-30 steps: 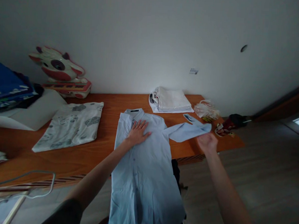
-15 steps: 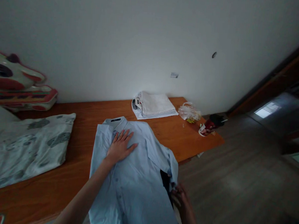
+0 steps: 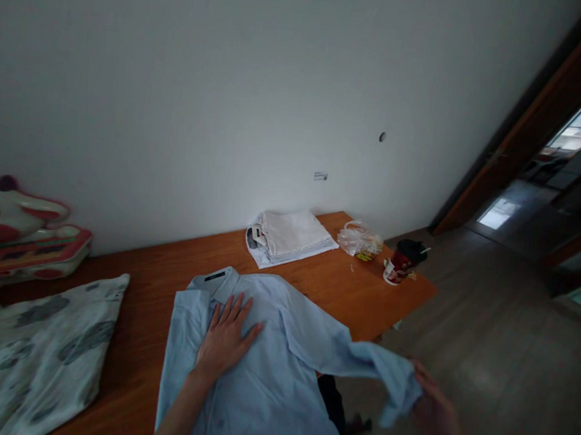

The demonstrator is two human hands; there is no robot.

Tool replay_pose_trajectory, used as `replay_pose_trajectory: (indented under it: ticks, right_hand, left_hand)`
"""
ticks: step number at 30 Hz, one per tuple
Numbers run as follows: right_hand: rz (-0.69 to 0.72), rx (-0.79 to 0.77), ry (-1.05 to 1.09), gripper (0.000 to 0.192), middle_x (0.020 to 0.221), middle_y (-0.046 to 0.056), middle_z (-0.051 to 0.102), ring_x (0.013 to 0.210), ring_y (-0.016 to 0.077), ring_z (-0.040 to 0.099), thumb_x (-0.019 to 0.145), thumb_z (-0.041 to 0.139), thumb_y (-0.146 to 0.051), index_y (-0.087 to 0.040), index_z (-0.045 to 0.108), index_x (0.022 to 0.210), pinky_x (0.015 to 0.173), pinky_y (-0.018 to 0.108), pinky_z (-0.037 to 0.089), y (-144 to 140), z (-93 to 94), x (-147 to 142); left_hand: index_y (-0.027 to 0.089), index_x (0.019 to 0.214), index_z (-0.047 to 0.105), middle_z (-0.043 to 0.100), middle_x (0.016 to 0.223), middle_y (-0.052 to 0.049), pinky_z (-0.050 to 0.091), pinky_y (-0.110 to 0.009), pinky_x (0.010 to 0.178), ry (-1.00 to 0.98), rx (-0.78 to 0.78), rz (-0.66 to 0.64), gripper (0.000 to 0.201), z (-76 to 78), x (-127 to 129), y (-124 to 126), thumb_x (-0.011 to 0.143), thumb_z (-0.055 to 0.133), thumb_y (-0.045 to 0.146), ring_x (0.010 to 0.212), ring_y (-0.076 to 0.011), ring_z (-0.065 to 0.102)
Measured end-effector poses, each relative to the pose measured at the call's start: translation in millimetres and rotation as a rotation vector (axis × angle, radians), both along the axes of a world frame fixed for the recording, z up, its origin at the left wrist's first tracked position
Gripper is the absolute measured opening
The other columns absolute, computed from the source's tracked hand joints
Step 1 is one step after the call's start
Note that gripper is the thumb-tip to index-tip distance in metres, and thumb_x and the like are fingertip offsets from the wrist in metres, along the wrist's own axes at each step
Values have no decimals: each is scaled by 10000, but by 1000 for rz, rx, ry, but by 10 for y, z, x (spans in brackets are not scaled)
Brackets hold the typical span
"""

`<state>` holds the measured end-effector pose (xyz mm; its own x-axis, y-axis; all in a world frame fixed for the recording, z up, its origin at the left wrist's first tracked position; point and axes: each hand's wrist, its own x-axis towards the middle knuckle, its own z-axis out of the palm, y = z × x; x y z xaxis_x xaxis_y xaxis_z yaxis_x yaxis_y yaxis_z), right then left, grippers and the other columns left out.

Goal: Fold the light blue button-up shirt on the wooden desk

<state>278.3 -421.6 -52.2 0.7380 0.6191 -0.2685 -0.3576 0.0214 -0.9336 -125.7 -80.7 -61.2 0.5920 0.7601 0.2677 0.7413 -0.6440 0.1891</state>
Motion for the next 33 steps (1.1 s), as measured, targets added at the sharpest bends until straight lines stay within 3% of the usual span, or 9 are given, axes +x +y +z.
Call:
replay_pose_trajectory:
  ticks: [3,6,11,14,16,19,22,28,33]
  right_hand:
    - [-136,35,133,578,1120,182,807,1105,460,774,730,729,-819,-334,844,1023,947,639,633,-23,563,399]
    - [-33,29,138,786,1281,225,768,1241,512,717,776,618,-886,-288,796,1254,1035,754,558,-36,788,393]
    - [29,-55,52,782,1534,97,657,1290,405,709,705,871,-705,-457,693,1426,930,533,658,73,450,75]
    - [-60,-73,-11,1099,1522,68,660,1276,360,717,601,988,-510,-452,514,1590,1032,538,620,168,192,-16]
    - [-75,-50,-161,1170,1578,79,616,1421,376,619,561,984,-397,-415,480,1617,1144,583,533,182,42,-25]
    - [5,-79,-456,955,1709,62,477,1637,375,347,612,869,-312,-372,602,1527,1308,598,311,127,-170,17]
    - [77,-114,-678,809,1771,18,376,1691,339,216,692,751,-302,-361,642,1491,1370,563,140,84,-328,101]
    - [7,-99,-861,701,1758,33,393,1653,335,314,781,780,-379,-333,669,1472,1375,539,190,254,-321,275]
    - [-132,-90,-874,354,1418,98,688,1441,378,542,774,824,-542,-259,843,985,1322,619,285,453,-152,507]
  left_hand:
    - [306,1707,417,365,1787,-83,212,-667,1357,-15,-8,12,775,2,4,4,1043,493,698,1675,-373,290]
    - [294,1706,419,357,1792,-81,189,-655,1366,-12,-14,17,790,-5,2,4,1039,483,713,1685,-367,265]
    - [271,1710,413,329,1804,-84,179,-636,1374,12,-8,1,820,2,-4,3,1036,461,737,1691,-364,245]
    - [264,1705,420,336,1799,-95,194,-647,1365,19,3,7,821,-3,-2,8,1035,465,737,1684,-371,265]
    - [266,1704,422,344,1797,-94,202,-650,1361,16,9,11,818,-22,-2,18,1034,468,734,1682,-372,271]
    - [288,1705,418,355,1793,-83,199,-648,1362,6,8,12,819,-64,-2,40,1022,485,734,1680,-371,275]
    - [275,1707,416,359,1790,-93,185,-649,1364,11,4,12,829,-85,1,50,1020,488,732,1680,-373,275]
    - [276,1696,439,389,1776,-108,204,-669,1349,9,-10,13,804,-53,12,45,1021,504,709,1679,-383,278]
    - [269,1691,447,385,1780,-100,196,-653,1355,11,-2,14,812,-51,9,40,1019,484,723,1683,-379,264]
